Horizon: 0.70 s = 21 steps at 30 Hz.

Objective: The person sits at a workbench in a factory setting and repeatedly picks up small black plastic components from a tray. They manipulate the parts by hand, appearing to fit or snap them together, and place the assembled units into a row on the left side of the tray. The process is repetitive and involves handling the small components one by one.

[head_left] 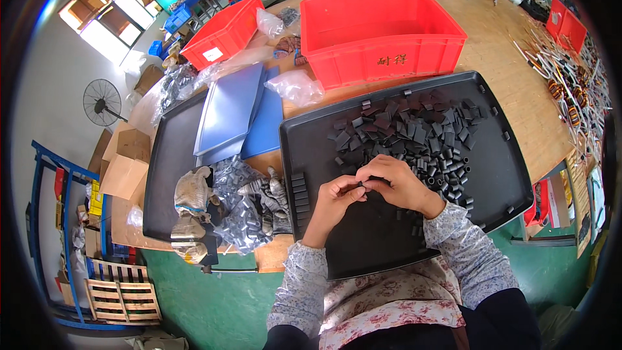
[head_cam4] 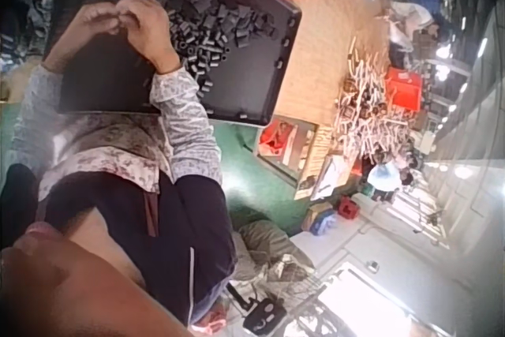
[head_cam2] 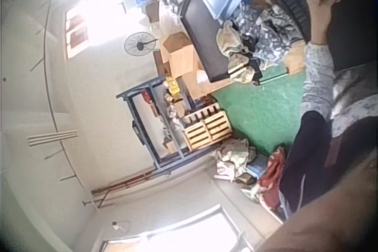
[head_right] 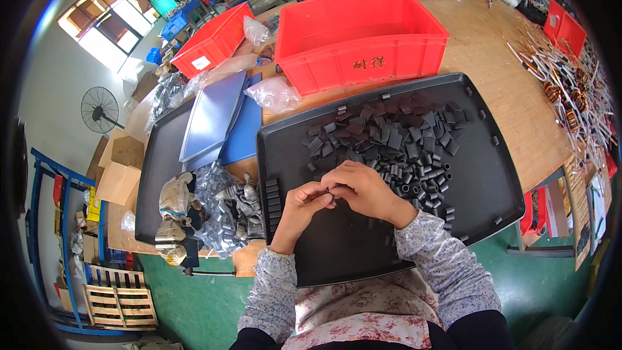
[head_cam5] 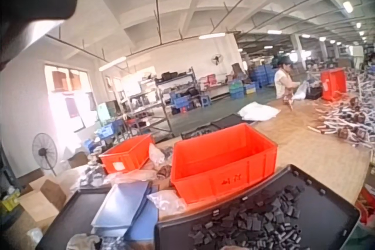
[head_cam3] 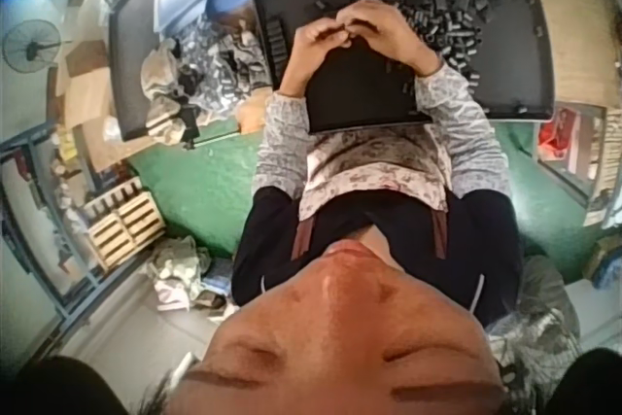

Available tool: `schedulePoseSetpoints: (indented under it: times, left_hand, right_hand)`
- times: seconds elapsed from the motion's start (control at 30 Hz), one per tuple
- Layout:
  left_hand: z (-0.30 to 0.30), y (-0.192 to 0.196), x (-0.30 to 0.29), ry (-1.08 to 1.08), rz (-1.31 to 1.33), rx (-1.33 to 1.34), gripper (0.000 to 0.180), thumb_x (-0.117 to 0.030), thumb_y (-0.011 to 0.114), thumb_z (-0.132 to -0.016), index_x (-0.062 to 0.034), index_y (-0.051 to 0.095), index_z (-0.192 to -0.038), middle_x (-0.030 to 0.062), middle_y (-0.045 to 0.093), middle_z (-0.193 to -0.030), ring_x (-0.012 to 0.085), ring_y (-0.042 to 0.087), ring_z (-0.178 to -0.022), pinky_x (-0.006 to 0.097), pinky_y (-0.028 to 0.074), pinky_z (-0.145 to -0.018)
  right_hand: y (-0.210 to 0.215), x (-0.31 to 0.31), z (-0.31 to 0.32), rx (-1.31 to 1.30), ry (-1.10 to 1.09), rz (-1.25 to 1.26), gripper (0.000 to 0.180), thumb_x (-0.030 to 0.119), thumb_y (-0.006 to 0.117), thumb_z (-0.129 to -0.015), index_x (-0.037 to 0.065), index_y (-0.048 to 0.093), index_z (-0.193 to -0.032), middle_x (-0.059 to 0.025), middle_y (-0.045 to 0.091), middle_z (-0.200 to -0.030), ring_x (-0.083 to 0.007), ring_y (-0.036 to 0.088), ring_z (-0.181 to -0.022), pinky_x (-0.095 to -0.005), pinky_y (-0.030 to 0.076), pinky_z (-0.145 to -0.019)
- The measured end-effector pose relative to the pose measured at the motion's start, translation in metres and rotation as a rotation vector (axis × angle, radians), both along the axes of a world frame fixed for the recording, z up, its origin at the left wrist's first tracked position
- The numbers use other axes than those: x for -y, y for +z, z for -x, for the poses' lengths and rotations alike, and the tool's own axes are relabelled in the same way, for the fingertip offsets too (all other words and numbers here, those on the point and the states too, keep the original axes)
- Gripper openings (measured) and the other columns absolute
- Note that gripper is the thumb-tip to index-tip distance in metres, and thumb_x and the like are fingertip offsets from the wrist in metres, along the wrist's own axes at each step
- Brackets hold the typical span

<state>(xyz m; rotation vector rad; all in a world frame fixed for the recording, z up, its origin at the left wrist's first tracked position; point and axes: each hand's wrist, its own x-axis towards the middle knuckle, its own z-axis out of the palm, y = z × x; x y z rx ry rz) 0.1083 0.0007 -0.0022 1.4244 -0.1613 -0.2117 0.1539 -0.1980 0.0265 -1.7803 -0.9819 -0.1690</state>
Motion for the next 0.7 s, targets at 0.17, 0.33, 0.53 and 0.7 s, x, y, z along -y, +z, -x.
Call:
schedulePoseSetpoints:
  times: [0.17, 0.33, 0.53, 0.7]
  left_hand:
    - [-0.016, 0.011, -0.022, 0.15, -0.075, 0.093, 0.029, 0.0, 0.063, -0.093, 0.0014, 0.065, -0.122, 0.0099, 0.071, -0.104, 0.0143, 0.067, -0.092, 0.028, 0.056, -0.081]
    - [-0.031, 0.008, -0.076, 0.558, -1.063, 0.609, 0.025, -0.003, 0.071, -0.085, -0.0128, 0.075, -0.108, 0.0079, 0.073, -0.101, 0.0286, 0.062, -0.105, 0.04, 0.049, -0.091]
    - [-0.032, -0.006, -0.081, 0.572, -1.17, 0.673, 0.018, -0.016, 0.075, -0.081, -0.0136, 0.076, -0.099, 0.002, 0.073, -0.096, 0.0296, 0.055, -0.115, 0.048, 0.032, -0.103]
    - [-0.025, -0.001, -0.074, 0.58, -1.18, 0.641, 0.02, -0.023, 0.077, -0.08, -0.0138, 0.076, -0.097, 0.0018, 0.071, -0.1, 0.0293, 0.054, -0.115, 0.047, 0.031, -0.104]
  right_hand:
    - [-0.002, -0.009, -0.001, -0.061, -0.135, -0.051, 0.038, 0.003, 0.067, -0.085, 0.006, 0.059, -0.122, -0.0113, 0.065, -0.116, -0.0291, 0.059, -0.113, -0.0396, 0.047, -0.097]
    - [-0.025, -0.019, -0.01, 0.299, -0.3, 0.406, 0.042, 0.015, 0.069, -0.086, 0.006, 0.057, -0.125, -0.0093, 0.062, -0.123, -0.0289, 0.05, -0.125, -0.0421, 0.038, -0.106]
    - [-0.025, -0.019, -0.008, 0.294, -0.25, 0.356, 0.033, 0.008, 0.07, -0.079, 0.007, 0.062, -0.112, -0.005, 0.066, -0.096, -0.0245, 0.058, -0.106, -0.0385, 0.043, -0.093]
    - [-0.023, -0.016, -0.007, 0.29, -0.265, 0.226, 0.029, 0.002, 0.07, -0.076, 0.008, 0.065, -0.104, -0.0074, 0.066, -0.091, -0.0249, 0.061, -0.094, -0.0384, 0.046, -0.085]
